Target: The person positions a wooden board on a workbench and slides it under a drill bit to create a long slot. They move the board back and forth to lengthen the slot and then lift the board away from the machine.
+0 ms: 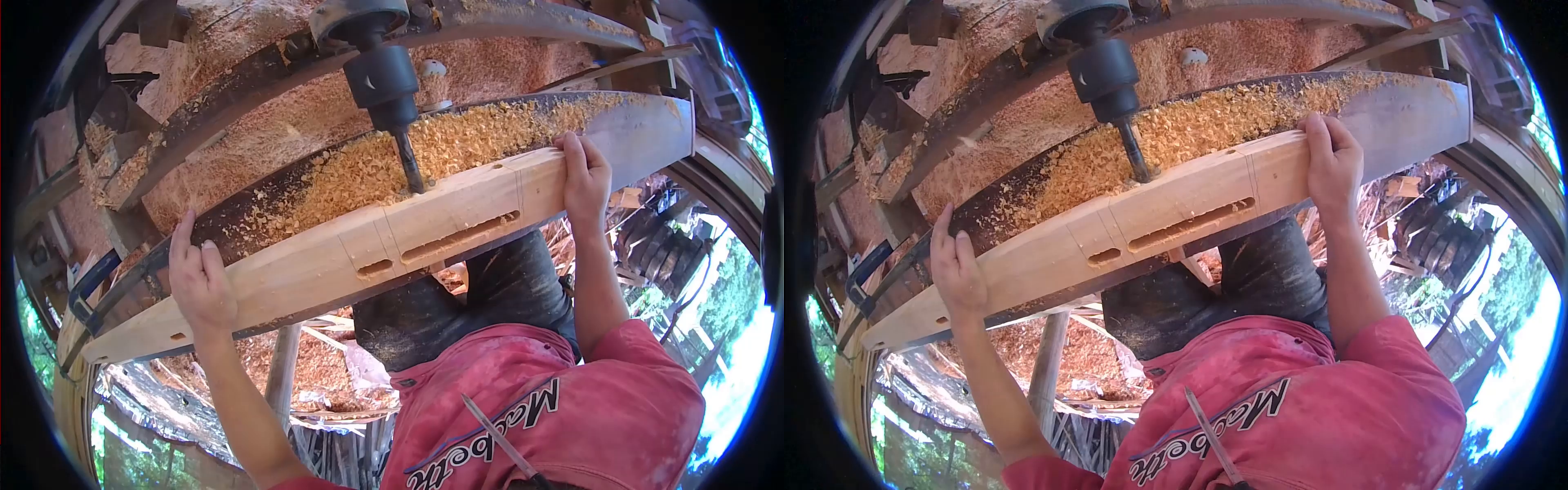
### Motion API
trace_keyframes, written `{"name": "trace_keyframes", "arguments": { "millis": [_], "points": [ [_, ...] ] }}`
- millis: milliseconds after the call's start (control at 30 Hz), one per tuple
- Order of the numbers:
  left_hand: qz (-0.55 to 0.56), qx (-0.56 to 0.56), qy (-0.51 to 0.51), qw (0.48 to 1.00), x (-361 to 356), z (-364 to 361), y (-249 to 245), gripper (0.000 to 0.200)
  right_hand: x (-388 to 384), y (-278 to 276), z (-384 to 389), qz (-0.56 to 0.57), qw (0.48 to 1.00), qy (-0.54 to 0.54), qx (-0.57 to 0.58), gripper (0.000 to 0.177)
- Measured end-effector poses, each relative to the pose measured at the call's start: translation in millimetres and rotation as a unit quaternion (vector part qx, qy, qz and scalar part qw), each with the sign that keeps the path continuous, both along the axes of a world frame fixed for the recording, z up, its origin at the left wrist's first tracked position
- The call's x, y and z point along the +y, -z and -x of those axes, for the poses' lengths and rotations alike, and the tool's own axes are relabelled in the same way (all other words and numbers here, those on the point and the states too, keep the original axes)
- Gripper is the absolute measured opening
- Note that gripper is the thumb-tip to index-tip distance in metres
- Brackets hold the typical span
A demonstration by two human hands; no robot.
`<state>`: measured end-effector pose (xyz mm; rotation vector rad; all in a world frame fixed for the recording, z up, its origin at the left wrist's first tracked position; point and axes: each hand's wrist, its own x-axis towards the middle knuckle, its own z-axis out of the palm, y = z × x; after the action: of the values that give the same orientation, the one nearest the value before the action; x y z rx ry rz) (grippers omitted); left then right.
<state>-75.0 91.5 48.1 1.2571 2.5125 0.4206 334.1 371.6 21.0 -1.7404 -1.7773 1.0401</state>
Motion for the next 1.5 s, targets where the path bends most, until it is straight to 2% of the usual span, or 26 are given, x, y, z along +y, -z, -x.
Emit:
{"name": "trace_keyframes", "arguments": {
  "millis": [133,433,533,600,700,767,933,1100,1300,1433,1500],
  "points": [
    [0.001,-0.030,-0.031,0.999,2.0,0.6,-1.2,0.028,1.8,-1.8,4.9,0.005,1.000,0.009,-0.003,0.033],
    [0.011,0.000,-0.015,1.000,-1.2,-0.1,-0.1,0.026,3.8,-1.4,3.5,0.013,1.000,-0.013,0.015,0.032],
    [-0.024,0.029,-0.042,0.998,1.3,-10.2,-5.0,0.029,0.2,-1.6,-4.2,0.021,0.999,-0.032,0.011,0.031],
    [0.094,-0.075,-0.129,0.984,0.2,-11.1,-9.9,0.033,-8.2,-2.4,-11.0,0.020,0.999,-0.038,0.009,0.031],
    [0.111,-0.061,-0.066,0.990,-27.8,-16.1,-3.2,0.036,-39.6,-8.6,-28.9,0.017,0.999,-0.029,-0.035,0.032],
    [0.111,-0.078,-0.069,0.988,-32.5,-19.3,-7.0,0.035,-52.2,-11.5,-32.5,0.050,0.999,0.010,0.000,0.031],
    [0.125,-0.107,-0.077,0.983,-32.3,-17.1,-6.3,0.034,-56.2,-10.1,-34.3,0.045,0.999,0.008,-0.007,0.029],
    [0.092,-0.124,-0.071,0.985,-31.1,-11.4,-7.3,0.033,-54.5,-13.5,-29.1,0.043,0.999,-0.025,0.005,0.028],
    [0.058,-0.126,-0.047,0.989,-31.3,-8.4,-4.8,0.034,-53.7,-15.2,-23.4,0.058,0.998,-0.015,0.022,0.028],
    [0.074,-0.134,-0.051,0.987,-33.8,-4.9,-5.2,0.031,-52.2,-10.6,-24.5,0.051,0.998,-0.018,0.024,0.027],
    [0.080,-0.074,-0.038,0.993,-36.4,-3.2,-3.6,0.028,-51.5,-7.5,-23.9,0.055,0.998,-0.006,0.038,0.027]
  ]
}}
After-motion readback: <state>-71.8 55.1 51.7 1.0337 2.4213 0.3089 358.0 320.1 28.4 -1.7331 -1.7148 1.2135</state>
